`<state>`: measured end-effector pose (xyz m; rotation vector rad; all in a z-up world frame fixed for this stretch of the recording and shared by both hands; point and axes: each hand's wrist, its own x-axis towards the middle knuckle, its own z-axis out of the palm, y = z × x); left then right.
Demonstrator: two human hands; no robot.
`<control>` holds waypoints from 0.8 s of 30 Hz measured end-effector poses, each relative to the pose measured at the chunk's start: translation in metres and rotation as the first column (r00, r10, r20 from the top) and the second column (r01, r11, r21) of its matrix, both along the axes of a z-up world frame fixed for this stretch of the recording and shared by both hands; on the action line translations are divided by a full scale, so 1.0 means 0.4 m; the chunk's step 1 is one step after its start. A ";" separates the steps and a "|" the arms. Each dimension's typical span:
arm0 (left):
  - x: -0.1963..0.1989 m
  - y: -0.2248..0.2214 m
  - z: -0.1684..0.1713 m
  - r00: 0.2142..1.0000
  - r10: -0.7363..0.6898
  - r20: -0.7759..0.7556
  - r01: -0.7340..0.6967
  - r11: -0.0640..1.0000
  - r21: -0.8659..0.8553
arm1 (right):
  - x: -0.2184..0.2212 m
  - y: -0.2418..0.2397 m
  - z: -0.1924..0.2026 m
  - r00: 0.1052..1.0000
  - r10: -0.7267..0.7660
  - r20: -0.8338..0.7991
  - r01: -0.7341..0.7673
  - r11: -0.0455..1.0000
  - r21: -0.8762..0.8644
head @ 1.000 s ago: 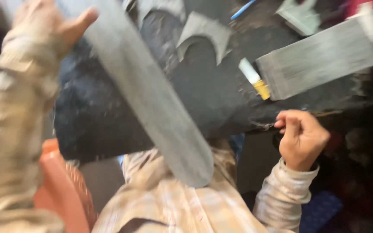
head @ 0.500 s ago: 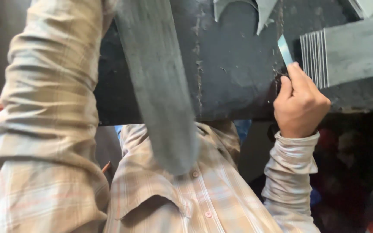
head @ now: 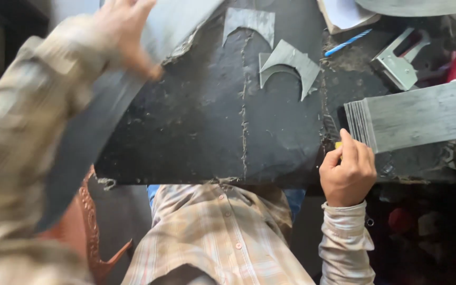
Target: Cutting and trimming strips of synthetic material using a small hand blade on a workbench.
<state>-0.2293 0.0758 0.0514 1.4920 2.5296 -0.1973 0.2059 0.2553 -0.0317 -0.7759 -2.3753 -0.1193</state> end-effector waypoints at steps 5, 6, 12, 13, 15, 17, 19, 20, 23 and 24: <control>0.136 -0.232 0.040 0.998 -0.070 -0.003 0.067 0.966 -0.248 | -0.011 -0.032 0.033 0.991 -0.043 -0.126 0.008 0.964 -0.266; 0.147 -0.292 0.016 0.991 -0.136 -0.013 0.129 0.965 -0.230 | -0.021 -0.040 0.045 0.984 -0.002 -0.177 -0.059 0.940 -0.337; 0.248 -0.508 -0.087 0.962 -0.259 0.092 0.275 0.915 -0.294 | -0.089 -0.097 0.072 0.911 0.030 -0.411 -0.322 0.675 -0.664; 0.260 -0.534 -0.104 0.946 -0.302 0.121 0.325 0.902 -0.284 | -0.103 -0.111 0.071 0.872 0.000 -0.490 -0.414 0.534 -0.737; 0.254 -0.538 -0.093 0.936 -0.352 0.010 0.334 0.879 -0.340 | -0.146 -0.127 0.072 0.913 0.028 -0.407 -0.342 0.599 -0.724; 0.245 -0.524 -0.076 0.908 -0.404 -0.110 0.332 0.856 -0.397 | -0.178 -0.136 0.067 0.942 0.050 -0.333 -0.279 0.667 -0.691; 0.240 -0.499 -0.055 0.891 -0.382 -0.247 0.222 0.839 -0.497 | -0.190 -0.146 0.055 0.962 0.023 -0.273 -0.214 0.685 -0.697; 0.259 -0.462 -0.037 0.892 -0.380 -0.246 0.221 0.840 -0.495 | -0.191 -0.151 0.050 0.962 0.026 -0.272 -0.215 0.686 -0.695; 0.340 -0.332 -0.006 0.961 -0.219 -0.166 0.216 0.976 -0.033 | -0.188 -0.163 0.038 0.955 -0.018 -0.296 -0.201 0.696 -0.690; 0.383 -0.277 -0.011 0.967 -0.254 -0.004 0.248 0.940 0.234 | -0.186 -0.162 0.040 0.959 -0.029 -0.280 -0.185 0.685 -0.705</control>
